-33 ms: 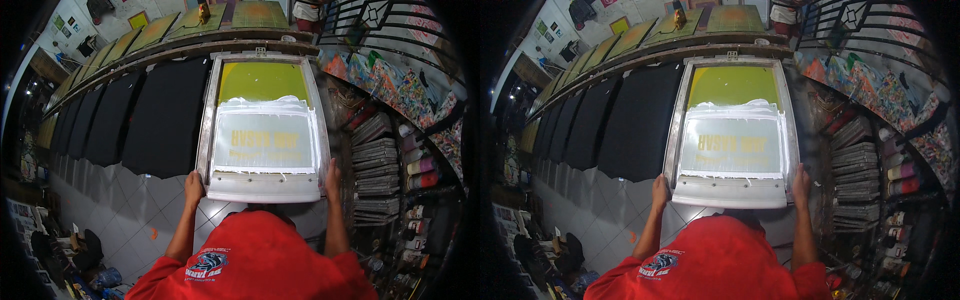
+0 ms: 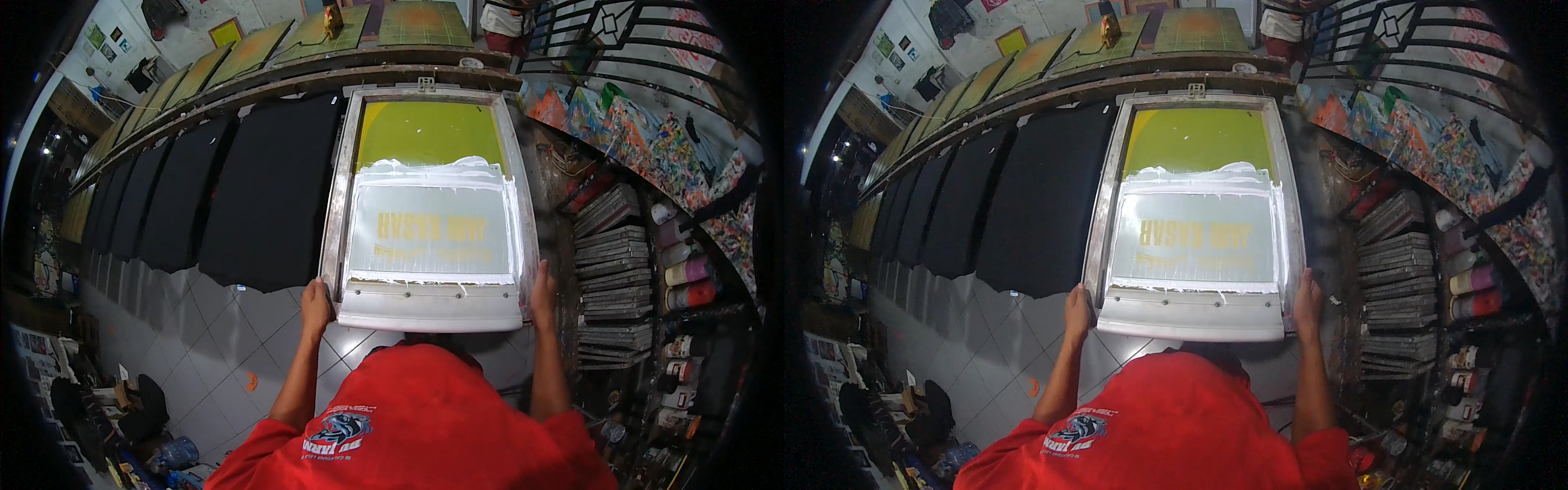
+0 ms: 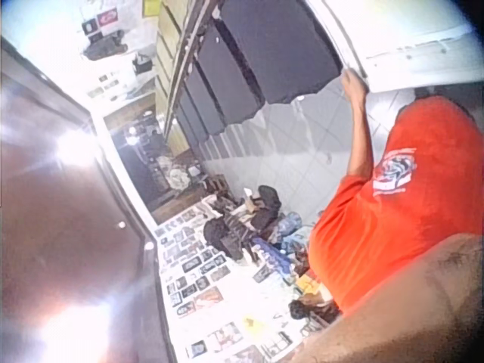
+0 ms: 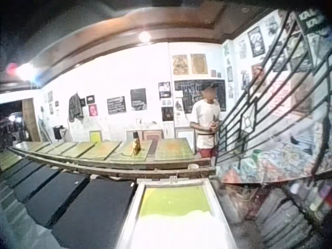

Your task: The person prepares a black t-shirt on a printing table, then positions a screen printing frame over it. They pour white ink onto the screen and use a squeegee to pull the ink across the mesh, transferring a design onto the shirt. Finally, the person lifts the screen to reveal the printed graphic.

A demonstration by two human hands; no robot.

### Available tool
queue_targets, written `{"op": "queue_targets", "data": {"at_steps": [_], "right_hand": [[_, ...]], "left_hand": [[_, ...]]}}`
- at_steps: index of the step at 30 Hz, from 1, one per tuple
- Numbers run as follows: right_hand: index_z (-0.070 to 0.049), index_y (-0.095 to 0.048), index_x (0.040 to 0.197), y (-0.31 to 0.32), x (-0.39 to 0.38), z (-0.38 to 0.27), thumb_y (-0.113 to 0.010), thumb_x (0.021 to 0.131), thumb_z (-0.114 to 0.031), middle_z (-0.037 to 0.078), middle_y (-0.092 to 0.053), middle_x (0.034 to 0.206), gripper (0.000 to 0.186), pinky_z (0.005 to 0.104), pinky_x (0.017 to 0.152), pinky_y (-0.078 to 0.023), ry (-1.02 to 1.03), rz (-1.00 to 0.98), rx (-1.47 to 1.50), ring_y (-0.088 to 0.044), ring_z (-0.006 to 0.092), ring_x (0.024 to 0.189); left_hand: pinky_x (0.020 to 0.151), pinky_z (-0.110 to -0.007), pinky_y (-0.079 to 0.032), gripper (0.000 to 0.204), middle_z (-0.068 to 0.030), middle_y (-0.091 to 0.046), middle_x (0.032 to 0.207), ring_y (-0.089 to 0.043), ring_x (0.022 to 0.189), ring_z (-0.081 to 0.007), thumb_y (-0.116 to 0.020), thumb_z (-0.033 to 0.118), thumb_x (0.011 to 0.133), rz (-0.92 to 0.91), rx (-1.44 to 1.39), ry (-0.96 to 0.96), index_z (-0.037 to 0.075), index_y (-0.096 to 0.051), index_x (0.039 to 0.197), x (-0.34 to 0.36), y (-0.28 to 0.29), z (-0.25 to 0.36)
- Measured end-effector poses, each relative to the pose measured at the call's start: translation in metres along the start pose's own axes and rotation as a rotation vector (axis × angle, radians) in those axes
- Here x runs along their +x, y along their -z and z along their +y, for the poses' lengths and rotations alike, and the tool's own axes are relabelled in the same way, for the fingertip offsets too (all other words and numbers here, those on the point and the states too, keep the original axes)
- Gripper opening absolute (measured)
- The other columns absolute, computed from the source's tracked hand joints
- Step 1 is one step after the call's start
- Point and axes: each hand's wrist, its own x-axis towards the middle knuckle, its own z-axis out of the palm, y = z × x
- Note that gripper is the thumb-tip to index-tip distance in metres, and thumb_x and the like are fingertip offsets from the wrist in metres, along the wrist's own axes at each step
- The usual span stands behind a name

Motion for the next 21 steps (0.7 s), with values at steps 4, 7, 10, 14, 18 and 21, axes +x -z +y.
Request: {"op": "queue_targets", "data": {"at_steps": [4, 7, 10, 14, 18, 21], "right_hand": [[0.011, -0.06, 0.101, 0.004, 0.008, 0.014, -0.034, 0.098, -0.055, 0.017, -0.064, 0.095, 0.071, 0.0392, 0.085, -0.042, -0.058, -0.025, 0.056, -0.058, 0.0255, 0.092], [0.012, -0.059, 0.101, -0.006, 0.002, 0.008, -0.034, 0.098, -0.055, 0.017, -0.063, 0.096, 0.072, 0.0402, 0.085, -0.042, -0.016, 0.025, 0.116, -0.057, 0.0263, 0.092], [0.013, -0.058, 0.103, -0.01, -0.003, 0.006, -0.033, 0.097, -0.058, 0.021, -0.062, 0.096, 0.076, 0.0403, 0.086, -0.042, -0.063, 0.047, 0.02, -0.057, 0.029, 0.093], [0.014, -0.057, 0.109, -0.017, 0.0, -0.003, -0.03, 0.096, -0.062, 0.026, -0.061, 0.102, 0.081, 0.04, 0.091, -0.041, -0.183, -0.044, -0.172, -0.058, 0.0343, 0.099], [0.01, -0.057, 0.116, -0.023, 0.007, 0.022, -0.028, 0.096, -0.063, 0.028, -0.061, 0.111, 0.081, 0.0414, 0.094, -0.041, -0.111, 0.056, -0.139, -0.056, 0.0368, 0.111], [0.005, -0.044, 0.134, 0.025, 0.015, 0.108, -0.039, 0.101, -0.041, 0.022, -0.049, 0.134, 0.057, 0.0402, 0.104, -0.035, 0.605, 0.385, -0.844, -0.048, 0.0344, 0.124]], "left_hand": [[0.072, -0.037, -0.045, 0.047, -0.0159, -0.064, 0.081, -0.058, 0.076, -0.021, -0.04, 0.034, 0.1, 0.027, -0.084, 0.021, -0.008, -0.061, 0.099, 0.004, -0.007, 0.004], [0.07, -0.039, -0.045, 0.05, -0.0175, -0.064, 0.078, -0.059, 0.074, -0.0228, -0.04, 0.035, 0.1, 0.136, -0.108, -0.046, -0.009, -0.06, 0.094, 0.003, -0.013, -0.002], [0.072, -0.041, -0.045, 0.051, -0.0217, -0.065, 0.08, -0.061, 0.077, -0.028, -0.039, 0.036, 0.099, 0.074, -0.002, 0.015, -0.01, -0.061, 0.094, 0.003, -0.006, -0.003], [0.069, -0.04, -0.043, 0.052, -0.0163, -0.063, 0.078, -0.056, 0.074, -0.0241, -0.04, 0.038, 0.1, 0.165, 0.104, -0.038, -0.008, -0.061, 0.09, 0.006, -0.012, -0.014], [0.085, -0.04, -0.044, 0.051, -0.026, -0.065, 0.098, -0.062, 0.093, -0.0355, -0.036, 0.038, 0.1, 0.067, -0.02, -0.042, -0.007, -0.06, 0.104, 0.008, -0.005, -0.002], [0.092, -0.035, -0.04, 0.047, -0.0153, -0.059, 0.104, -0.054, 0.101, -0.0258, -0.032, 0.038, 0.102, -0.199, -0.196, -0.22, -0.002, -0.051, 0.117, 0.011, 0.007, -0.007]]}}
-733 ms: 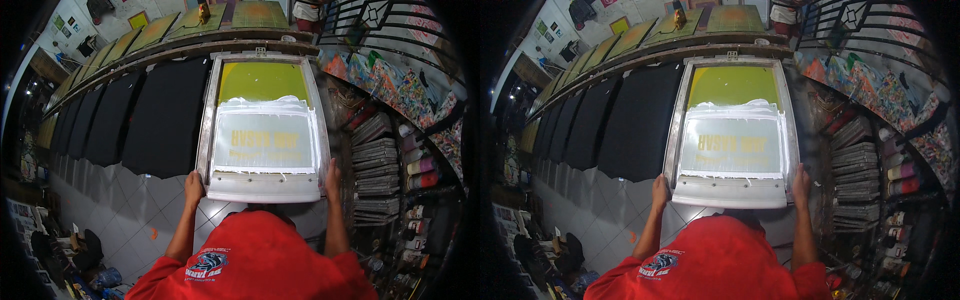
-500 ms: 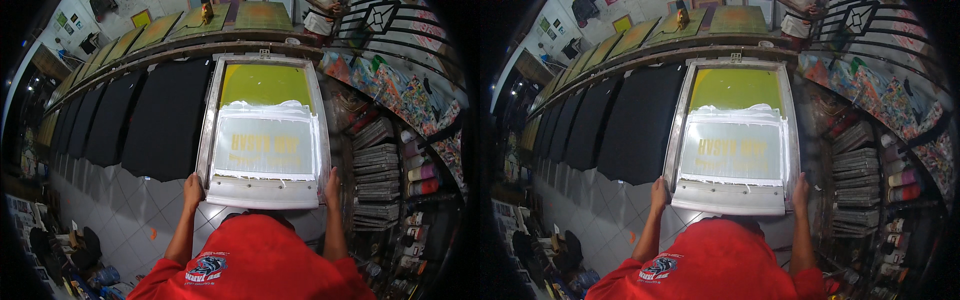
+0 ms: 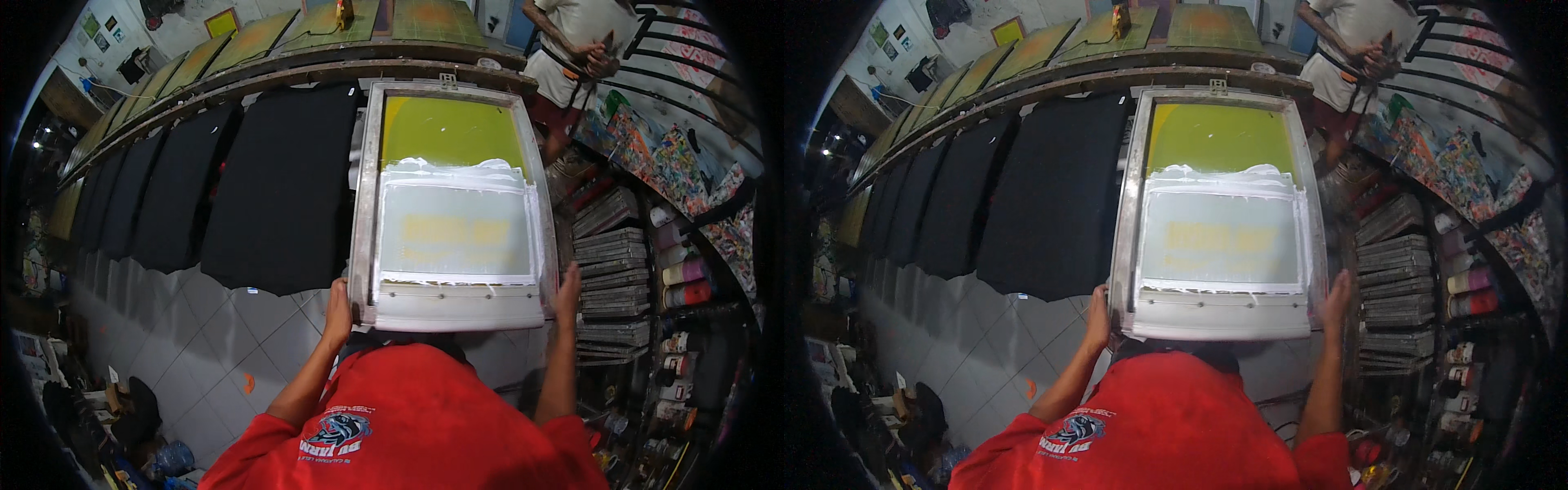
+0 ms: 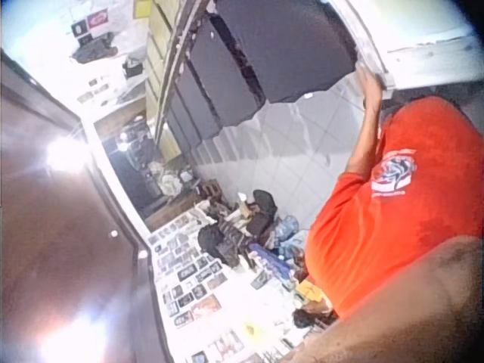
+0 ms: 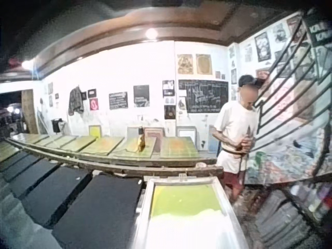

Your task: The person prepares a black t-shirt on a printing table, then positions a screen printing frame over it. They pour white ink onto the screen and use a squeegee to pull the ink across the mesh, transferring a design onto the shirt. Finally, the person lifts the screen to reveal the printed graphic.

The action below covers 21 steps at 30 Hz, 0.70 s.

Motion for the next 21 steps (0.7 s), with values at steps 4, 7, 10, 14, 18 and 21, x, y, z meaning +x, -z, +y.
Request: {"op": "queue_targets", "data": {"at_steps": [4, 7, 10, 14, 18, 21], "right_hand": [[0.003, -0.048, 0.132, 0.157, 0.038, -0.184, -0.041, 0.102, -0.029, 0.016, -0.052, 0.129, 0.044, 0.036, 0.102, -0.038, -0.411, 0.147, 0.755, -0.051, 0.0242, 0.117], [0.004, -0.057, 0.118, 0.201, -0.011, -0.298, -0.048, 0.099, -0.024, 0.013, -0.062, 0.111, 0.035, 0.0334, 0.094, -0.044, -0.176, -0.096, 0.886, -0.058, 0.0213, 0.103], [-0.001, -0.064, 0.109, 0.208, -0.051, -0.434, -0.059, 0.09, -0.016, 0.009, -0.068, 0.098, 0.025, 0.0333, 0.085, -0.049, -0.13, -0.813, 1.239, -0.064, 0.0189, 0.092], [-0.004, -0.066, 0.108, 0.138, -0.098, -0.52, -0.061, 0.089, -0.013, 0.009, -0.068, 0.1, 0.022, 0.0322, 0.086, -0.048, 0.081, -1.172, 1.124, -0.063, 0.0194, 0.094], [-0.004, -0.067, 0.109, 0.105, -0.095, -0.566, -0.06, 0.091, -0.02, 0.011, -0.068, 0.101, 0.025, 0.0332, 0.086, -0.048, 0.106, -1.292, 1.071, -0.063, 0.0213, 0.095], [-0.002, -0.066, 0.112, 0.072, -0.097, -0.598, -0.058, 0.092, -0.026, 0.011, -0.068, 0.106, 0.031, 0.0318, 0.087, -0.047, 0.122, -1.465, 1.013, -0.062, 0.0196, 0.097]], "left_hand": [[0.088, -0.031, -0.042, 0.039, -0.0092, -0.06, 0.1, -0.054, 0.097, -0.0174, -0.041, 0.036, 0.101, -0.366, 0.004, 0.213, 0.002, -0.055, 0.115, -0.047, 0.101, -0.05], [0.09, -0.029, -0.043, 0.036, -0.0067, -0.062, 0.104, -0.054, 0.101, -0.0144, -0.047, 0.035, 0.099, -0.628, 0.077, 0.361, 0.004, -0.057, 0.115, -0.057, 0.197, -0.103], [0.092, -0.029, -0.042, 0.037, -0.0065, -0.061, 0.111, -0.054, 0.106, -0.0143, -0.049, 0.035, 0.099, -0.838, -0.01, 0.379, 0.004, -0.057, 0.118, -0.059, 0.245, -0.103], [0.095, -0.03, -0.042, 0.033, -0.0076, -0.06, 0.116, -0.053, 0.109, -0.0154, -0.054, 0.028, 0.096, -0.848, -0.013, 0.193, 0.005, -0.058, 0.119, -0.045, 0.294, -0.1], [0.083, -0.027, -0.044, 0.016, -0.0006, -0.06, 0.095, -0.054, 0.092, -0.0105, -0.05, 0.014, 0.097, -0.8, 0.007, 0.16, 0.004, -0.058, 0.105, -0.035, 0.321, -0.104], [0.065, -0.023, -0.043, 0.015, 0.0057, -0.055, 0.076, -0.049, 0.07, -0.0056, -0.049, 0.015, 0.098, -0.52, -0.217, 0.166, 0.005, -0.055, 0.088, -0.039, 0.327, -0.104]]}}
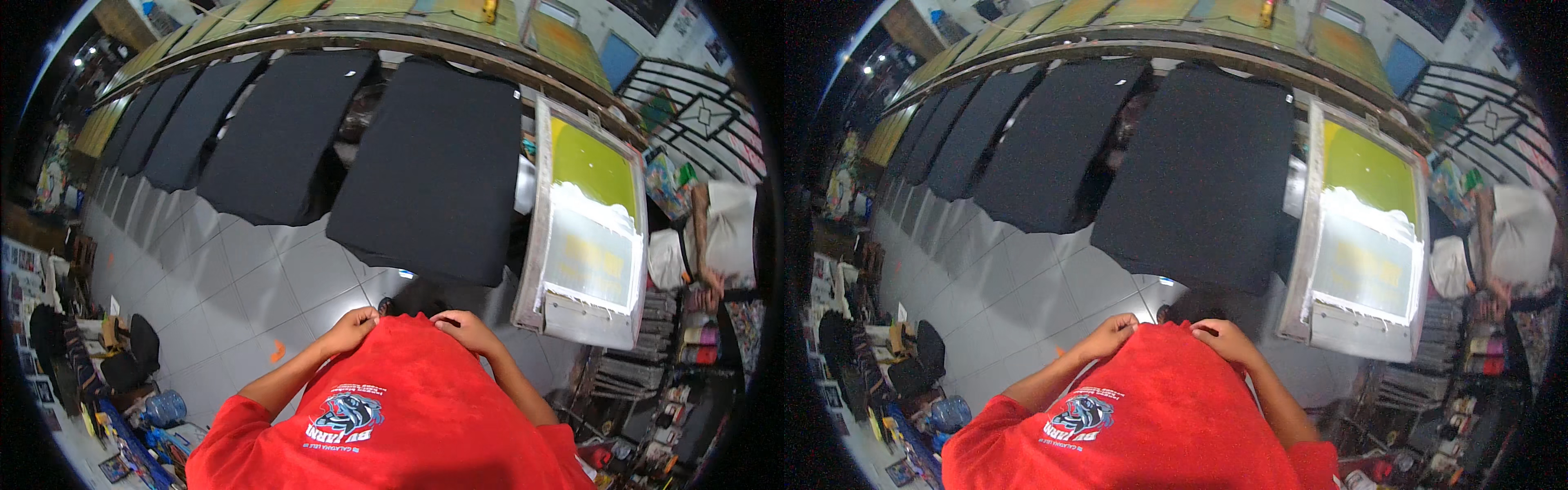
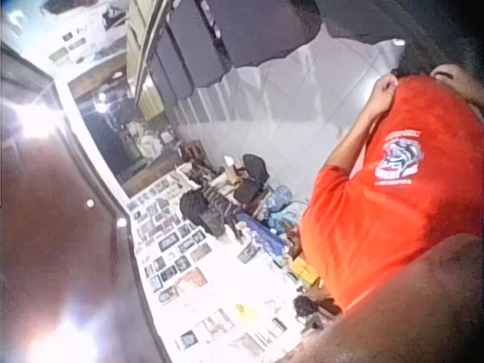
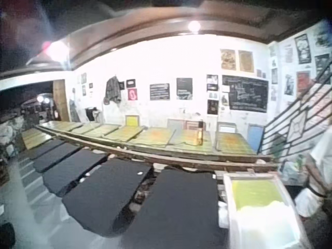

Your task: The person prepares a black t-shirt on a printing table, then positions a screen printing frame over it. They pour white ink onto the screen and use a squeegee to pull the ink across the mesh, transferring a design onto the shirt. Finally, the person lifts the screen to reveal the printed graphic.

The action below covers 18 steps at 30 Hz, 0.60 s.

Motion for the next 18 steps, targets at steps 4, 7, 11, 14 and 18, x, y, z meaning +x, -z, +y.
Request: {"op": "queue_targets", "data": {"at_steps": [4, 7, 11, 14, 18], "right_hand": [[0.0, -0.064, 0.115, -0.015, 0.047, 0.002, -0.056, 0.093, -0.025, 0.01, -0.068, 0.105, 0.034, 0.0304, 0.087, -0.047, -0.007, -0.225, 0.056, -0.061, 0.0171, 0.097], [0.0, -0.066, 0.111, -0.019, 0.066, -0.014, -0.056, 0.093, -0.024, 0.008, -0.068, 0.101, 0.031, 0.0298, 0.085, -0.047, -0.017, -0.29, -0.055, -0.061, 0.0154, 0.094], [0.002, -0.066, 0.096, -0.017, 0.078, -0.029, -0.057, 0.093, -0.018, 0.003, -0.065, 0.09, 0.022, 0.0274, 0.079, -0.047, 0.014, -0.288, -0.181, -0.057, 0.0111, 0.085], [0.001, -0.063, 0.087, -0.007, 0.084, -0.023, -0.057, 0.092, -0.014, -0.001, -0.061, 0.083, 0.017, 0.0257, 0.074, -0.045, 0.245, -0.085, 0.067, -0.053, 0.0086, 0.078], [-0.003, -0.06, 0.084, 0.021, 0.066, -0.083, -0.055, 0.093, -0.01, -0.003, -0.055, 0.076, 0.012, 0.022, 0.069, -0.043, 0.267, -0.107, 0.578, -0.048, 0.005, 0.071]], "left_hand": [[0.059, -0.023, -0.042, 0.019, 0.003, -0.054, 0.07, -0.047, 0.062, -0.0058, -0.051, 0.017, 0.097, 0.29, -0.499, 0.193, 0.008, -0.052, 0.081, 0.001, 0.011, 0.02], [0.06, -0.023, -0.046, 0.016, 0.0002, -0.057, 0.072, -0.051, 0.06, -0.0077, -0.05, 0.015, 0.097, 0.367, -0.66, 0.125, 0.008, -0.053, 0.083, 0.009, 0.023, 0.028], [0.061, -0.023, -0.047, 0.015, 0.001, -0.057, 0.074, -0.052, 0.063, -0.0078, -0.051, 0.015, 0.096, 0.38, -0.803, 0.044, 0.009, -0.054, 0.082, 0.019, 0.034, 0.055], [0.065, -0.023, -0.046, 0.013, 0.0018, -0.057, 0.078, -0.053, 0.07, -0.0075, -0.051, 0.015, 0.096, 0.342, -0.791, 0.026, 0.01, -0.054, 0.084, 0.027, 0.036, 0.042], [0.072, -0.022, -0.045, 0.013, 0.0046, -0.054, 0.08, -0.05, 0.075, -0.0046, -0.05, 0.016, 0.097, 0.161, -0.642, 0.081, 0.008, -0.056, 0.087, 0.026, 0.021, 0.031]]}}
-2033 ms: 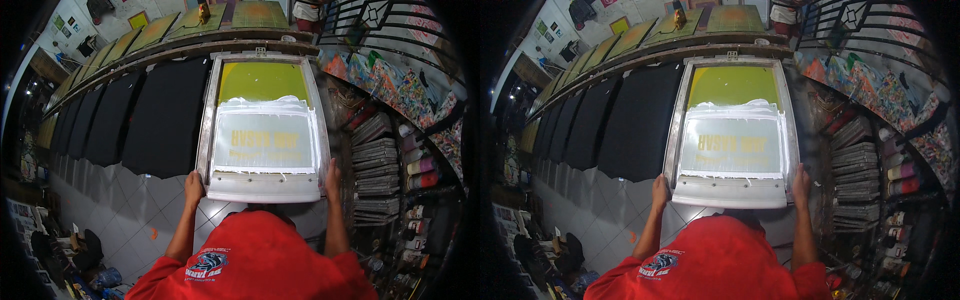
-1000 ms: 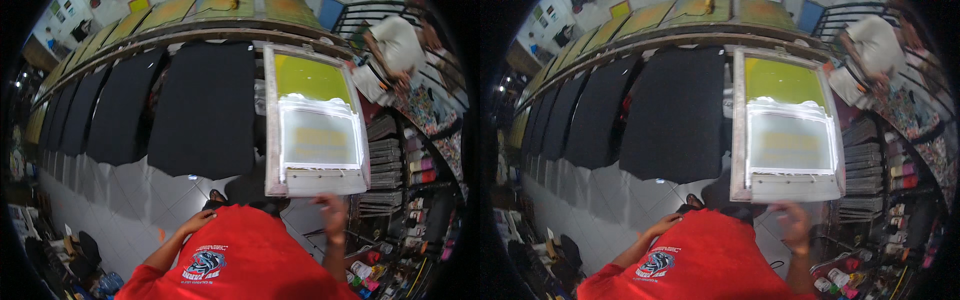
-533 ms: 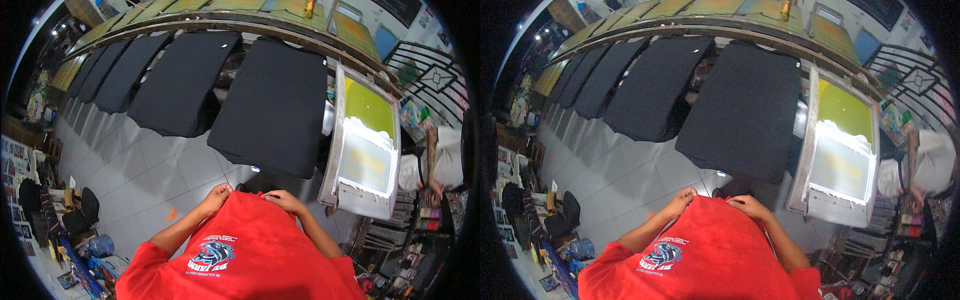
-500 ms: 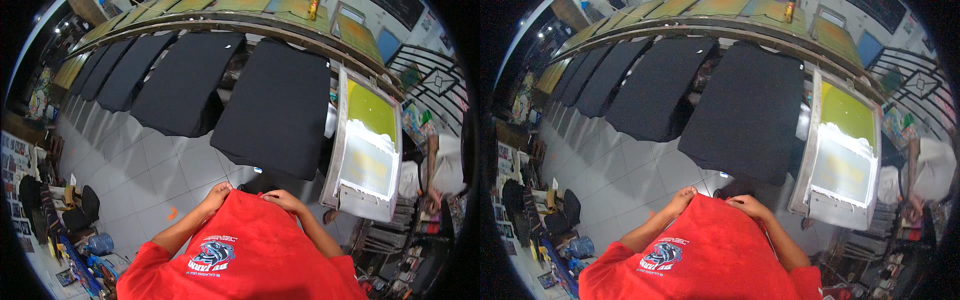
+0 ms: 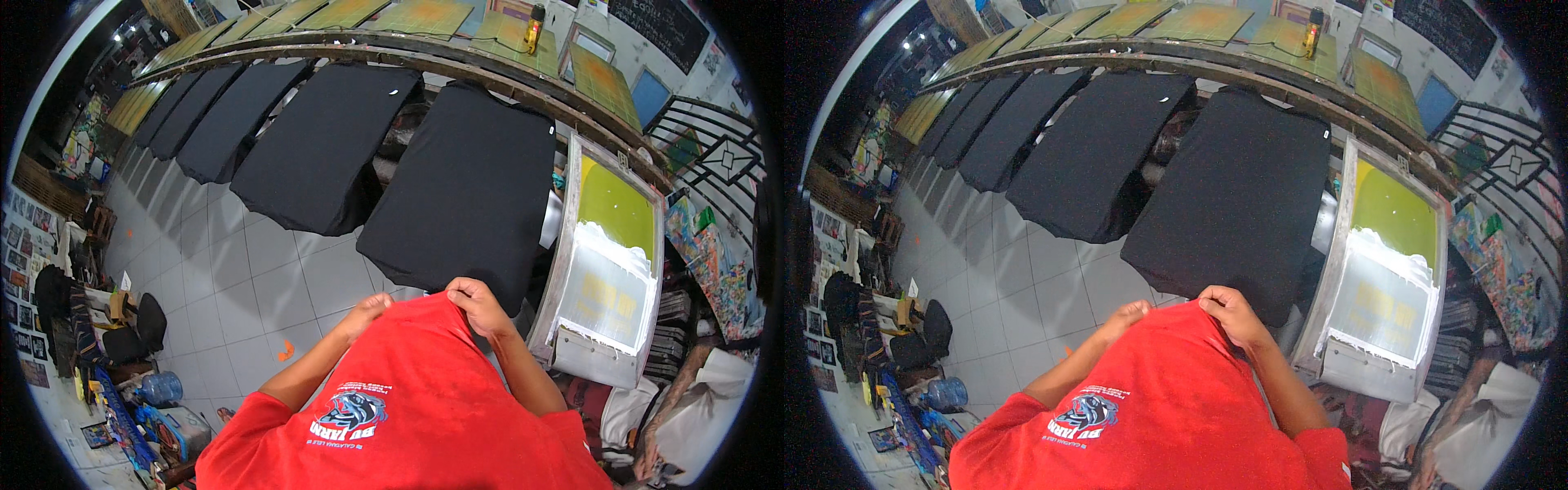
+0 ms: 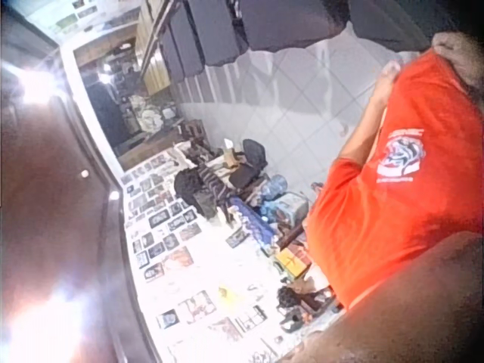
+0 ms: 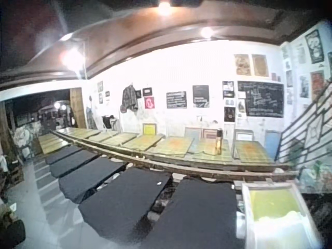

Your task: The person prepares a black t-shirt on a printing table, then positions a screen printing frame over it. They pour white ink onto the screen and use a squeegee to pull the ink across the mesh, transferring a design onto the shirt. Finally, the person lifts the screen to reveal the printed graphic.

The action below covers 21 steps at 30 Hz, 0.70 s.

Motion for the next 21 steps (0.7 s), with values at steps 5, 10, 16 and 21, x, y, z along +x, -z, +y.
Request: {"op": "queue_targets", "data": {"at_steps": [5, 10, 16, 21], "right_hand": [[0.0, -0.062, 0.086, 0.008, -0.008, -0.009, -0.056, 0.091, -0.007, -0.002, -0.057, 0.077, 0.011, 0.0226, 0.068, -0.043, 0.031, 0.032, -0.273, -0.049, 0.0064, 0.071], [0.002, -0.063, 0.093, -0.011, 0.002, -0.028, -0.059, 0.09, -0.009, 0.001, -0.06, 0.077, 0.013, 0.0232, 0.068, -0.044, -0.02, 0.0, -0.704, -0.052, 0.0064, 0.074], [0.0, -0.035, 0.141, -0.148, 0.063, -0.052, -0.061, 0.091, -0.014, 0.016, -0.042, 0.143, 0.058, 0.0353, 0.108, -0.034, 0.11, -0.288, -0.277, -0.04, 0.0262, 0.133], [0.007, -0.01, 0.142, -0.284, 0.091, -0.066, -0.065, 0.09, -0.028, 0.032, -0.034, 0.139, 0.083, 0.0379, 0.105, -0.036, 0.4, -0.252, -0.501, -0.039, 0.0324, 0.132]], "left_hand": [[0.074, -0.022, -0.043, 0.017, 0.0044, -0.053, 0.083, -0.048, 0.078, -0.0051, -0.05, 0.019, 0.098, -0.141, 0.421, 0.024, 0.006, -0.055, 0.089, -0.007, -0.009, 0.002], [0.075, -0.027, -0.043, 0.017, 0.0, -0.055, 0.086, -0.051, 0.083, -0.0093, -0.054, 0.02, 0.096, -0.187, 0.781, -0.278, 0.005, -0.054, 0.089, 0.004, 0.003, 0.062], [0.059, -0.039, -0.043, 0.024, -0.0141, -0.057, 0.069, -0.055, 0.062, -0.027, -0.062, 0.024, 0.089, -0.184, 1.5, -0.865, 0.003, -0.054, 0.081, 0.089, -0.066, 0.251], [0.069, -0.048, -0.048, 0.03, -0.0166, -0.065, 0.081, -0.063, 0.082, -0.0384, -0.061, 0.034, 0.086, -0.406, 1.844, -0.909, 0.005, -0.06, 0.088, 0.198, -0.097, 0.301]]}}
